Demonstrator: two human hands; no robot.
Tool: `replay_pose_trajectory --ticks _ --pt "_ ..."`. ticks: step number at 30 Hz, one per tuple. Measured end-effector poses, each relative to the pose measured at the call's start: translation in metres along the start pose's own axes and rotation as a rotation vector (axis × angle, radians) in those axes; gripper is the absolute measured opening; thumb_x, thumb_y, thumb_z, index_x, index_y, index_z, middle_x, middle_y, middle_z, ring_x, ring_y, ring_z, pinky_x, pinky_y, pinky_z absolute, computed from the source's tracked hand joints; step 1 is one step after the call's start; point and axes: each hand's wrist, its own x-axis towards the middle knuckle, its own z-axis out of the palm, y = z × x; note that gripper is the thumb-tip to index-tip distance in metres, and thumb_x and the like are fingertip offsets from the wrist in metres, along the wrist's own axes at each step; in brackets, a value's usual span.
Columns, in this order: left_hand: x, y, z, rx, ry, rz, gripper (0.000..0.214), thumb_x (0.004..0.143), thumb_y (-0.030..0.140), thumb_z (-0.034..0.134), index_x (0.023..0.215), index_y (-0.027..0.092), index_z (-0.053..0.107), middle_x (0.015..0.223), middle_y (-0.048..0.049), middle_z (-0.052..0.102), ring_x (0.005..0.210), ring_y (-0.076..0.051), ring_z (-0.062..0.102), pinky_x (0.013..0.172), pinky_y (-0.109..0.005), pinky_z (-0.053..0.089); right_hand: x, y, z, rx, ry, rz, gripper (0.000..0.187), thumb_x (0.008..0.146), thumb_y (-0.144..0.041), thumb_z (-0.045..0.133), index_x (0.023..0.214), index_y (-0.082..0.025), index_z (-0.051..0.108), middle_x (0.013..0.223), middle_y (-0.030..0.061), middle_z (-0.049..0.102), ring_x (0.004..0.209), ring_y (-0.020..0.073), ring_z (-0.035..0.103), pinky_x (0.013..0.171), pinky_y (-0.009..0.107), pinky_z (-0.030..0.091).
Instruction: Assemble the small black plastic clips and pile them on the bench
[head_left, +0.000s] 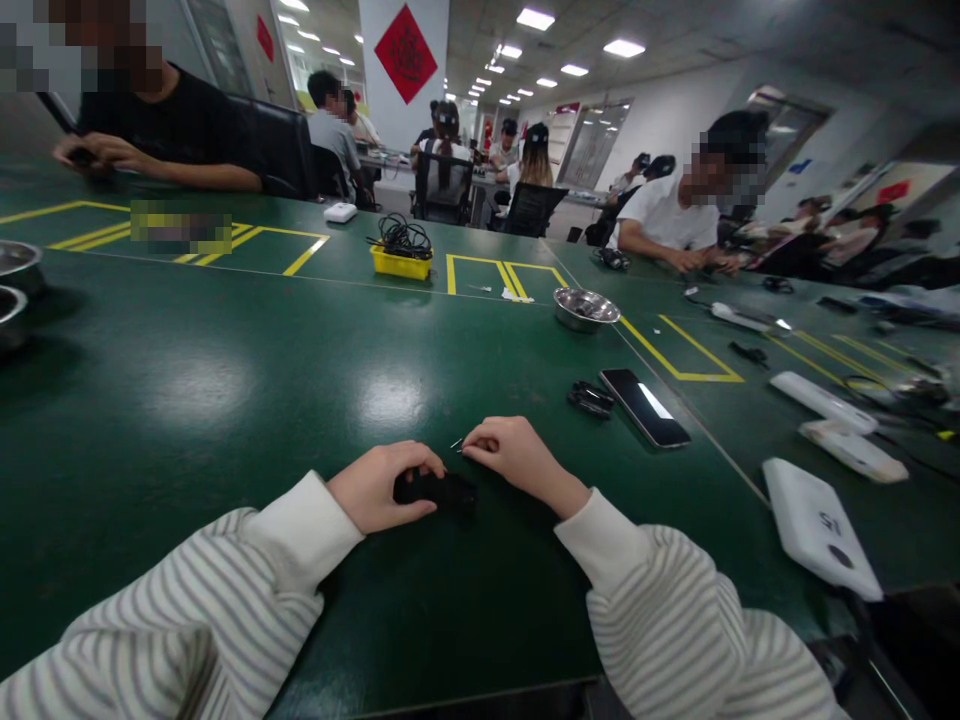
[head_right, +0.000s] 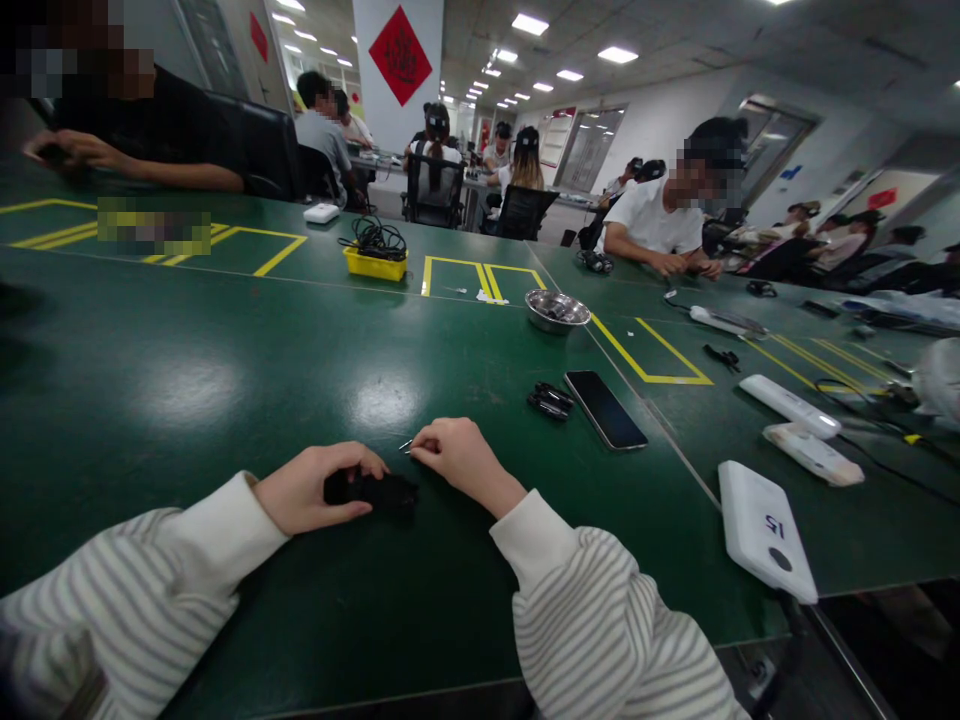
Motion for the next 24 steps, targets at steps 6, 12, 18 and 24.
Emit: replay_pose_trajectory --ticks 6,12,18,24 --pt "0.003 0.002 0.000 0.055 -0.004 -0.005 0.025 0.066 0.021 0.058 0.090 0.017 0.053 0.080 -0.0013 0.056 0.071 -0.014 0.052 0.062 -0.024 0.042 0.011 -0.010 -0.009 -0.117 -0.183 0.186 0.009 0.060 -0.010 0.055 0.063 -0.014 0.062 0.052 -0.0020 0.059 0.047 0.0072 0.051 0.050 0.017 0.036" --pt "0.003 0.003 0.002 0.080 0.016 0.001 0.031 0.067 0.020 0.058 0.098 0.018 0.051 0.083 -0.0009 0.056 0.070 -0.014 0.052 0.065 -0.025 0.042 0.012 -0.008 -0.016 -0.057 -0.205 0.247 0.007 0.061 -0.011 0.054 0.062 -0.014 0.060 0.052 -0.0002 0.060 0.047 0.0084 0.053 0.047 0.017 0.037" --pt "0.002 -0.001 0.003 0.078 0.013 0.035 0.033 0.068 0.021 0.058 0.100 0.019 0.051 0.087 -0.0016 0.057 0.074 -0.014 0.053 0.067 -0.026 0.042 0.009 0.010 -0.017 0.141 -0.173 0.217 0.014 0.073 -0.022 0.050 0.075 -0.013 0.061 0.054 -0.0009 0.061 0.040 0.0056 0.051 0.049 0.017 0.041" --pt "0.004 -0.001 0.003 0.074 0.001 0.043 0.033 0.069 0.021 0.057 0.102 0.019 0.051 0.089 -0.0024 0.057 0.078 -0.015 0.053 0.069 -0.027 0.042 0.009 0.012 -0.017 -0.019 -0.046 0.121 0.014 0.072 -0.027 0.056 0.071 -0.017 0.066 0.058 -0.0003 0.062 0.052 0.0081 0.054 0.054 0.019 0.038"
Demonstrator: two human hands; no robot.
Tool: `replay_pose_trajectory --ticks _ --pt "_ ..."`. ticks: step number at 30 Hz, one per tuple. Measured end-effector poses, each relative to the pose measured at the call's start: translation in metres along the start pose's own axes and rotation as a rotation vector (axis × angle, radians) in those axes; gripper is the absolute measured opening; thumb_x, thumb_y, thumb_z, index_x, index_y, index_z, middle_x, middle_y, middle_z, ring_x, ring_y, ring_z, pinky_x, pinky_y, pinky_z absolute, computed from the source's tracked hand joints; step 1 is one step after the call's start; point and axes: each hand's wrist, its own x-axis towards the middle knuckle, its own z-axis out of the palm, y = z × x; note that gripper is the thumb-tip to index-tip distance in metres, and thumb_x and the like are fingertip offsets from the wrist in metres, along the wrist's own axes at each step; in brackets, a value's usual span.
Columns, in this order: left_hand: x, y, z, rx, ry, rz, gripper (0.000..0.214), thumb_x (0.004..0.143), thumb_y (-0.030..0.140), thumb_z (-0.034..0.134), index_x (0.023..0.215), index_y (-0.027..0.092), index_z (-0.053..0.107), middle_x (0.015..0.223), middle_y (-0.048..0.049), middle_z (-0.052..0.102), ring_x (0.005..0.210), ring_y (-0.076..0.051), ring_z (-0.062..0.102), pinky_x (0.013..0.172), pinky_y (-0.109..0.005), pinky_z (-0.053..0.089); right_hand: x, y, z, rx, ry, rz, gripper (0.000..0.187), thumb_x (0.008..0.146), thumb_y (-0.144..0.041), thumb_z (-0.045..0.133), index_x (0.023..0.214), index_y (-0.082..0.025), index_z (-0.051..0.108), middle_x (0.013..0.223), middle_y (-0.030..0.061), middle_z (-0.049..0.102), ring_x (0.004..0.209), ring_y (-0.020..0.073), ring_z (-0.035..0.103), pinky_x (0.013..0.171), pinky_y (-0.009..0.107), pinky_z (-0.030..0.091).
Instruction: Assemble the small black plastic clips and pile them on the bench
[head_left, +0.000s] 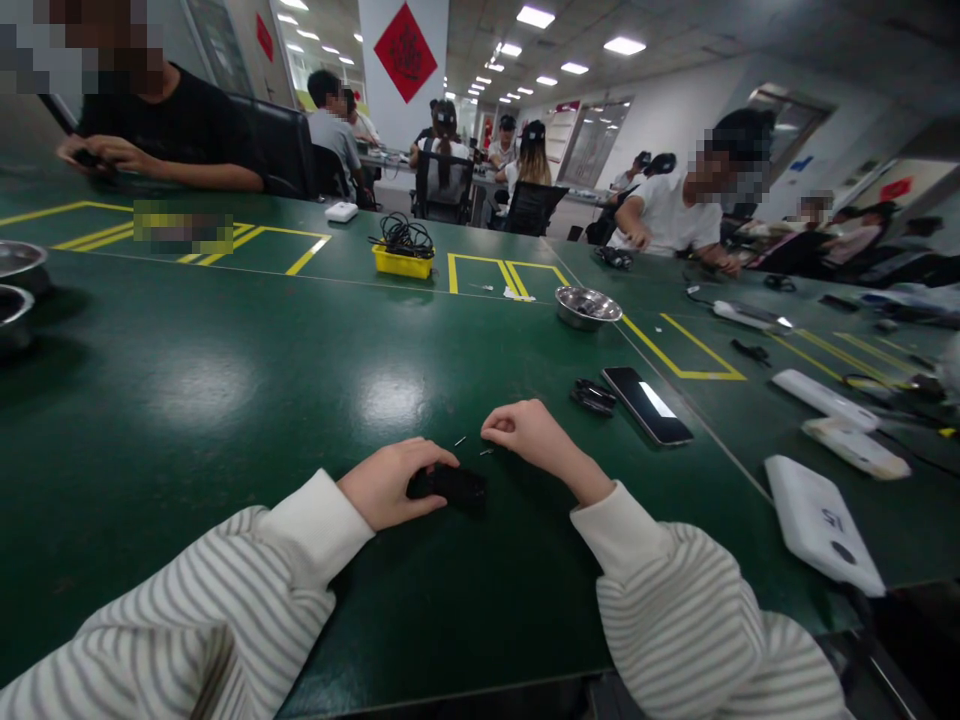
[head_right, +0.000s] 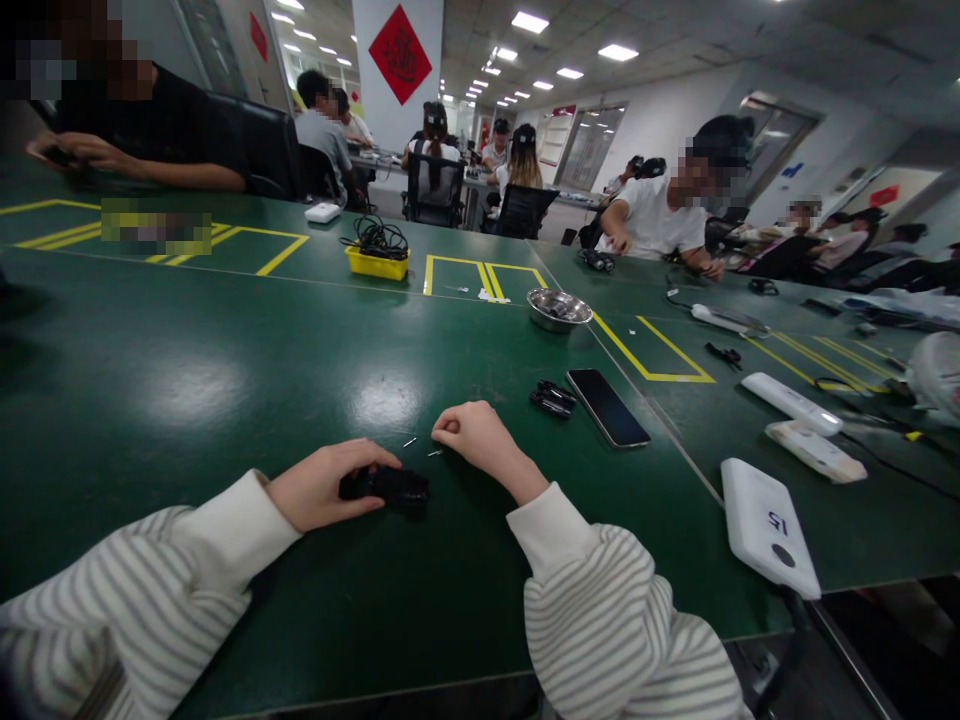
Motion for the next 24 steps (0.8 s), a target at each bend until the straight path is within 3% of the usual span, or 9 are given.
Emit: replay_pose_trajectory --ticks 2,8,17,24 --pt "0.000 0.000 0.000 -0.003 -0.005 0.001 0.033 0.069 0.021 0.057 0.102 0.019 0.051 0.089 -0.0028 0.056 0.078 -0.015 0.053 0.070 -0.027 0.042 -0.001 -0.001 -0.002 0.008 -0.010 -0.008 0.017 0.073 -0.029 0.055 0.074 -0.017 0.067 0.063 0.0005 0.064 0.056 0.0086 0.055 0.055 0.019 0.038" --pt "0.000 0.002 -0.001 -0.007 -0.024 0.000 0.032 0.070 0.021 0.056 0.101 0.018 0.051 0.089 -0.0032 0.056 0.078 -0.016 0.053 0.070 -0.028 0.042 -0.010 -0.001 -0.010 0.047 -0.197 -0.086 0.020 0.066 -0.033 0.063 0.078 -0.017 0.065 0.064 -0.0002 0.060 0.055 0.0085 0.052 0.051 0.018 0.037" --pt "0.000 0.002 -0.001 -0.003 -0.038 0.005 0.032 0.071 0.021 0.056 0.102 0.019 0.050 0.092 -0.0037 0.056 0.081 -0.016 0.053 0.073 -0.028 0.042 -0.014 0.005 -0.017 -0.071 -0.110 -0.079 0.017 0.073 -0.031 0.056 0.075 -0.017 0.066 0.068 0.0014 0.059 0.058 0.0085 0.051 0.056 0.020 0.037" --pt "-0.001 0.001 -0.001 -0.008 -0.040 0.014 0.032 0.071 0.021 0.056 0.103 0.019 0.050 0.092 -0.0035 0.056 0.080 -0.016 0.053 0.072 -0.028 0.042 -0.028 0.007 -0.034 0.009 -0.272 -0.093 0.044 0.058 -0.041 0.068 0.094 -0.018 0.060 0.078 0.0006 0.055 0.066 0.0108 0.049 0.056 0.020 0.037"
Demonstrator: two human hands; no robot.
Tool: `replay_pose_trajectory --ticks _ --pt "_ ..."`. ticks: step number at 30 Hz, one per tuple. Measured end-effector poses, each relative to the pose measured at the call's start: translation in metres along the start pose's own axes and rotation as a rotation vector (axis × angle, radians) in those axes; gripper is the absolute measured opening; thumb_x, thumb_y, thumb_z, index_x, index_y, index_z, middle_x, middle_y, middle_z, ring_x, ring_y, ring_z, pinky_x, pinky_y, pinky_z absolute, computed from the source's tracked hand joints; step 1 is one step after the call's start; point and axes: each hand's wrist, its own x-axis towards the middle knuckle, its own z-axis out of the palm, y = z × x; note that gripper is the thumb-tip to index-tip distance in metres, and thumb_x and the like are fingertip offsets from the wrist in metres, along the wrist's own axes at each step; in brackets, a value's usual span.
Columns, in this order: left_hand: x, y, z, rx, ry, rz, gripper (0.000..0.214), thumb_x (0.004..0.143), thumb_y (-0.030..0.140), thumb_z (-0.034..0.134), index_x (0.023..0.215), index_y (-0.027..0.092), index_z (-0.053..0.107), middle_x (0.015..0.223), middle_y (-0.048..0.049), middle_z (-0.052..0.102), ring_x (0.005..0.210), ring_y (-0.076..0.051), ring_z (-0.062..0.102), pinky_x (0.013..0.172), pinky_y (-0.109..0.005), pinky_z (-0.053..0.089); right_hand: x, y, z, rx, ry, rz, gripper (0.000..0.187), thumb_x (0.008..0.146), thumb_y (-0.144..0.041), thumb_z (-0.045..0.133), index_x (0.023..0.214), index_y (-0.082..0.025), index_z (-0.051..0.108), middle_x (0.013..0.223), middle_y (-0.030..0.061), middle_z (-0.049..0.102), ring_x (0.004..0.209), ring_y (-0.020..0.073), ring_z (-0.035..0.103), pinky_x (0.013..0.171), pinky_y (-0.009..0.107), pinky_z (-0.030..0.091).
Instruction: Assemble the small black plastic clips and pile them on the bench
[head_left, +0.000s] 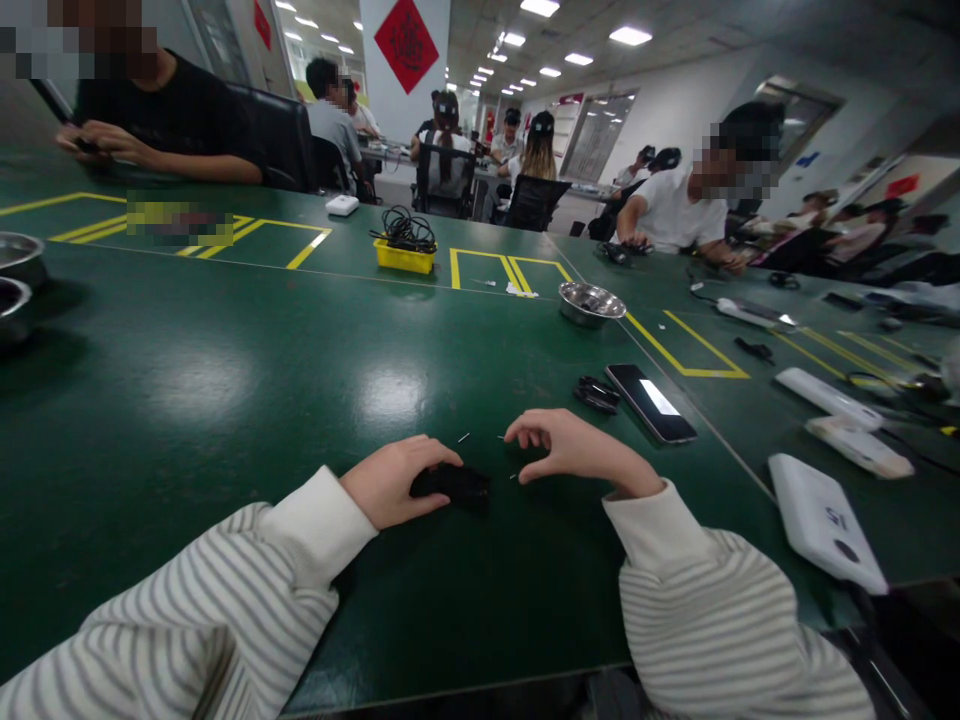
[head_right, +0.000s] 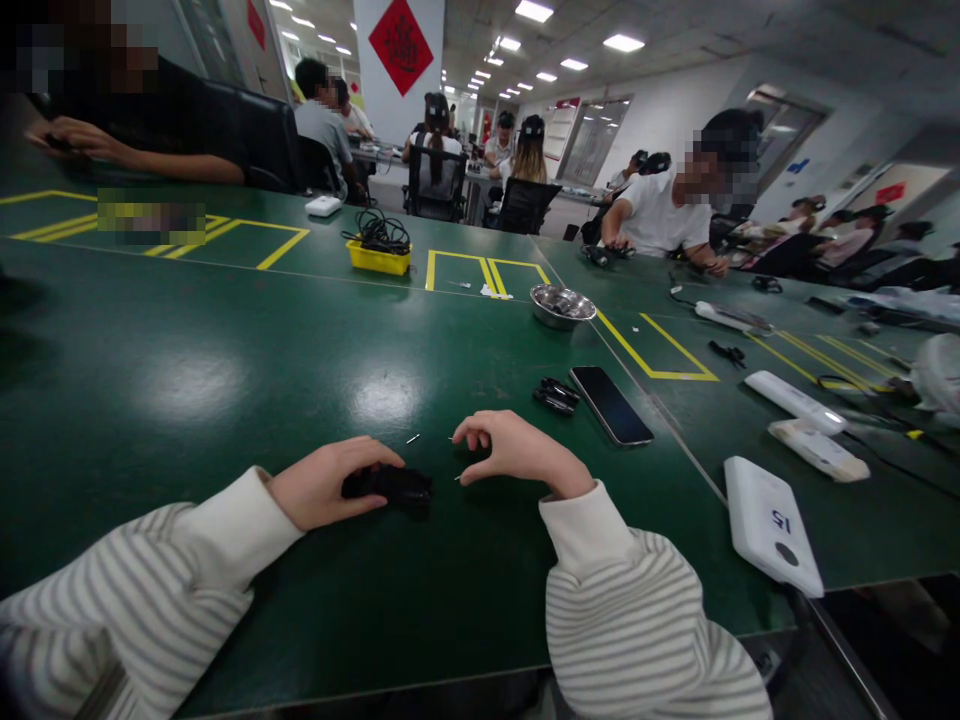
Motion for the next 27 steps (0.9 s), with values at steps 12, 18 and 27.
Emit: replay_pose_trajectory --ticks 12,18,27 --pt "-0.001 -0.001 0.000 0.014 0.003 0.009 0.031 0.072 0.020 0.055 0.102 0.019 0.049 0.094 -0.0033 0.056 0.084 -0.016 0.052 0.074 -0.028 0.041 0.016 0.003 0.019 -0.024 0.281 0.078 0.020 0.072 -0.033 0.058 0.079 -0.015 0.059 0.058 -0.0036 0.050 0.052 0.0067 0.043 0.051 0.019 0.031" --pt "-0.001 -0.003 0.000 0.005 -0.001 0.020 0.033 0.071 0.021 0.055 0.103 0.019 0.049 0.094 -0.0038 0.055 0.081 -0.015 0.052 0.073 -0.028 0.042 0.018 0.009 0.016 -0.127 0.325 0.144 0.013 0.071 -0.028 0.058 0.074 -0.017 0.065 0.066 0.0003 0.059 0.058 0.0091 0.050 0.055 0.021 0.035" --pt "0.001 -0.003 -0.002 0.023 0.054 -0.020 0.034 0.070 0.022 0.056 0.103 0.017 0.052 0.091 -0.0036 0.056 0.071 -0.013 0.053 0.068 -0.025 0.044 0.003 -0.003 0.012 -0.182 0.107 0.216 0.006 0.059 -0.009 0.057 0.057 -0.015 0.057 0.054 -0.0016 0.057 0.049 0.0086 0.050 0.048 0.020 0.036"
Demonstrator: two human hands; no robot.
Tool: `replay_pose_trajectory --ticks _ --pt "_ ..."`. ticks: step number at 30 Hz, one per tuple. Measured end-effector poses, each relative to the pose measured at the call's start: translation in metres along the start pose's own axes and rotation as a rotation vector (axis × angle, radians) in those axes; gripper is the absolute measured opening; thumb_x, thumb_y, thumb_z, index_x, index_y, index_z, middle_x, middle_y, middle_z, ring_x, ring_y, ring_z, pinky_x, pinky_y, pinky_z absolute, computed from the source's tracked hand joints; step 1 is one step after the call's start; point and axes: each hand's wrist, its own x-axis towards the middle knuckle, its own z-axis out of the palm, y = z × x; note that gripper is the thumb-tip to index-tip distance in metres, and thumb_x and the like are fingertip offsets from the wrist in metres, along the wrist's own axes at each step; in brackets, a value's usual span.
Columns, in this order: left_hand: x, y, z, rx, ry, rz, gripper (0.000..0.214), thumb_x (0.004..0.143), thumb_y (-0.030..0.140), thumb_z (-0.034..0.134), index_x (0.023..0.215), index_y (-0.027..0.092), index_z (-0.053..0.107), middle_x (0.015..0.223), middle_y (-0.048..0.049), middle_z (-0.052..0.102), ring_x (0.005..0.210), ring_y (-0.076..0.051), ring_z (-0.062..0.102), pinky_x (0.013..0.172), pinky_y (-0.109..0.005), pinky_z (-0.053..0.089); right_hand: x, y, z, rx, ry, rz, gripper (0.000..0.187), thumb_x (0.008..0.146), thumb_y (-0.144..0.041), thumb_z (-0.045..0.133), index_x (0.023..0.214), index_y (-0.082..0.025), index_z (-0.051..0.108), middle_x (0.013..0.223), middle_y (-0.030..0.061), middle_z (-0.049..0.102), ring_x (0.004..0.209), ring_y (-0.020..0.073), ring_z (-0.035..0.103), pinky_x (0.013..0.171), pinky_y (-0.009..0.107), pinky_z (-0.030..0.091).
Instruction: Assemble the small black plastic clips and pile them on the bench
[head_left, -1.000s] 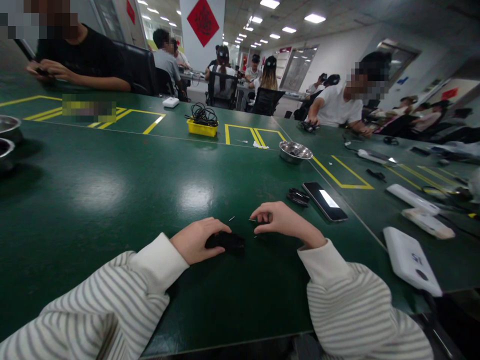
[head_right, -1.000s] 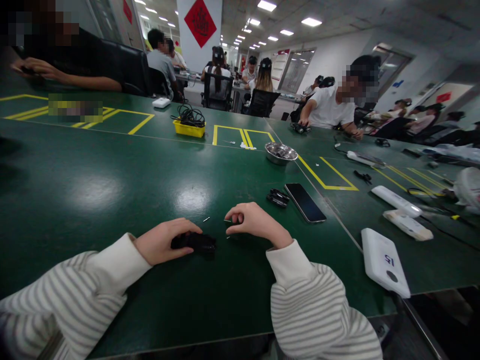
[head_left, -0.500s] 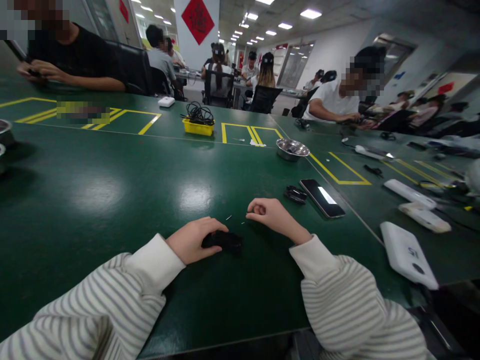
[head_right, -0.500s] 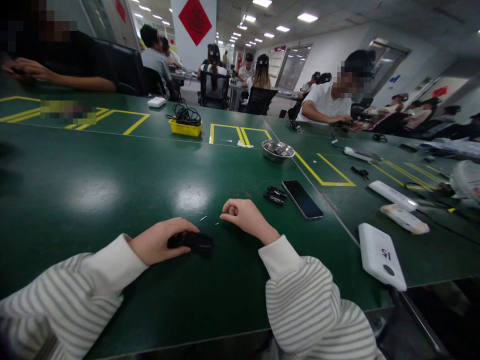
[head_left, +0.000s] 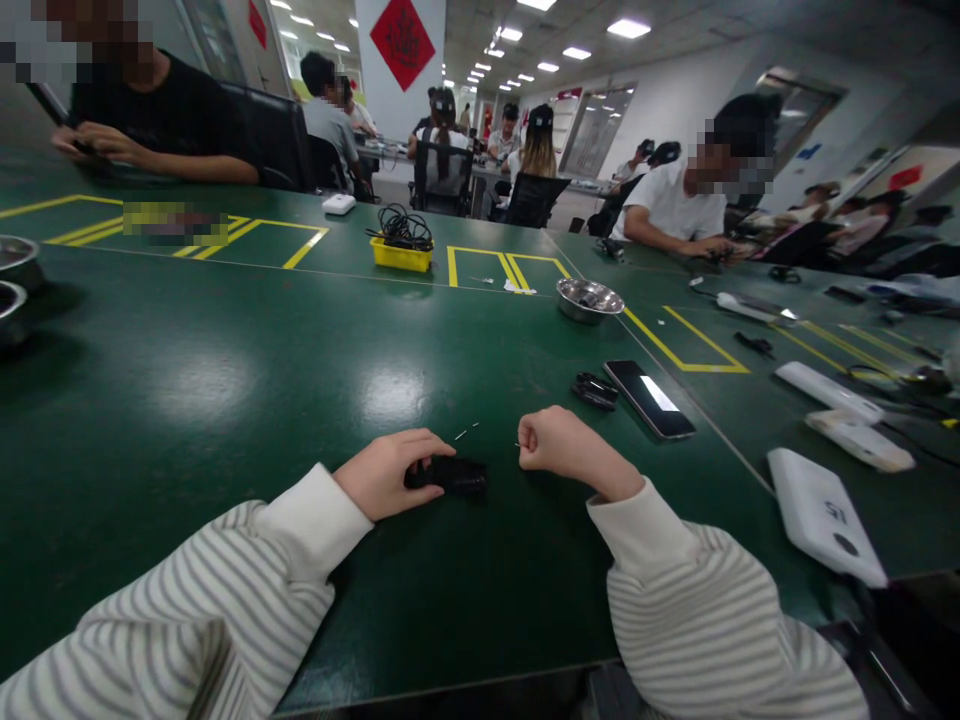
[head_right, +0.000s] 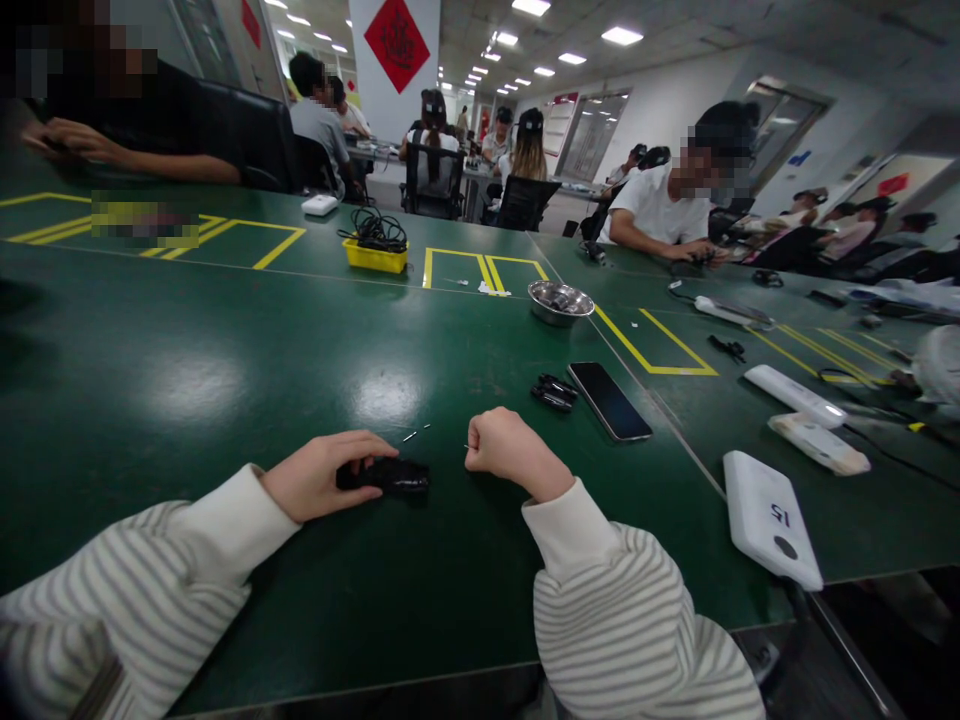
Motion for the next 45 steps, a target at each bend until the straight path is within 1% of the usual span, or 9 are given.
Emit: replay_pose_trajectory --ticks 6,12,22,28,34,37,40,42,45 --pt "0.000 -0.001 0.001 -0.012 0.027 -0.024 0.033 0.070 0.023 0.057 0.102 0.017 0.053 0.099 -0.0058 0.055 0.081 -0.015 0.055 0.075 -0.028 0.045 -0.001 -0.028 0.010 0.365 0.090 -0.166 0.009 0.071 -0.018 0.052 0.074 -0.014 0.059 0.067 0.0002 0.060 0.057 0.0080 0.053 0.055 0.019 0.042" --pt "0.001 0.003 0.001 -0.008 0.052 -0.035 0.031 0.069 0.022 0.059 0.099 0.018 0.054 0.098 -0.0044 0.055 0.086 -0.016 0.055 0.078 -0.029 0.045 0.000 -0.053 0.030 0.337 0.254 -0.317 0.009 0.074 -0.021 0.056 0.075 -0.019 0.064 0.085 0.0019 0.061 0.080 0.0126 0.052 0.072 0.026 0.041" --pt "0.001 0.002 0.003 -0.015 0.068 -0.038 0.031 0.069 0.022 0.060 0.100 0.018 0.055 0.096 -0.0036 0.057 0.084 -0.016 0.056 0.077 -0.029 0.046 0.003 -0.053 0.043 0.257 0.305 -0.320 0.010 0.073 -0.020 0.056 0.073 -0.020 0.065 0.083 0.0021 0.061 0.081 0.0145 0.050 0.073 0.028 0.039" --pt "-0.001 -0.004 0.006 0.041 0.108 0.076 0.032 0.072 0.023 0.059 0.103 0.017 0.056 0.098 -0.0063 0.059 0.087 -0.016 0.057 0.076 -0.028 0.047 0.001 -0.055 0.045 0.258 0.324 -0.303 0.009 0.072 -0.019 0.056 0.071 -0.019 0.065 0.082 0.0019 0.061 0.079 0.0138 0.050 0.071 0.027 0.040" --pt "-0.001 -0.008 0.006 0.139 0.126 0.191 0.027 0.076 0.022 0.055 0.103 0.018 0.058 0.100 -0.0074 0.060 0.087 -0.017 0.057 0.076 -0.028 0.047 0.002 -0.056 0.043 0.326 0.318 -0.266 0.007 0.070 -0.021 0.058 0.068 -0.019 0.065 0.081 0.0019 0.062 0.079 0.0134 0.052 0.069 0.026 0.040" --pt "-0.001 -0.009 0.007 0.187 0.125 0.199 0.027 0.076 0.023 0.055 0.102 0.018 0.059 0.100 -0.0082 0.060 0.087 -0.018 0.058 0.074 -0.029 0.048 0.005 -0.049 0.035 0.437 0.240 -0.257 0.011 0.072 -0.024 0.057 0.067 -0.017 0.064 0.082 0.0023 0.063 0.075 0.0122 0.054 0.063 0.023 0.041" --pt "-0.001 -0.010 0.008 0.233 0.131 0.217 0.026 0.077 0.025 0.055 0.101 0.017 0.060 0.100 -0.0091 0.060 0.086 -0.019 0.058 0.073 -0.030 0.049 0.014 -0.037 0.033 0.495 0.275 -0.162 0.015 0.075 -0.027 0.054 0.072 -0.015 0.064 0.076 0.0026 0.063 0.064 0.0099 0.053 0.055 0.021 0.038" --pt "-0.001 -0.011 0.009 0.255 0.146 0.237 0.026 0.076 0.025 0.055 0.100 0.016 0.060 0.099 -0.0096 0.061 0.085 -0.019 0.058 0.072 -0.030 0.050 0.022 -0.030 0.035 0.435 0.345 -0.130 0.014 0.073 -0.027 0.057 0.076 -0.016 0.065 0.070 0.0016 0.061 0.057 0.0085 0.049 0.053 0.020 0.036" --pt "-0.001 -0.011 0.009 0.266 0.162 0.254 0.026 0.076 0.023 0.056 0.099 0.014 0.060 0.098 -0.0101 0.061 0.084 -0.019 0.059 0.071 -0.031 0.050 0.033 -0.025 0.039 0.299 0.352 -0.194 0.012 0.069 -0.025 0.062 0.077 -0.018 0.067 0.066 0.0003 0.059 0.056 0.0077 0.047 0.054 0.020 0.035"
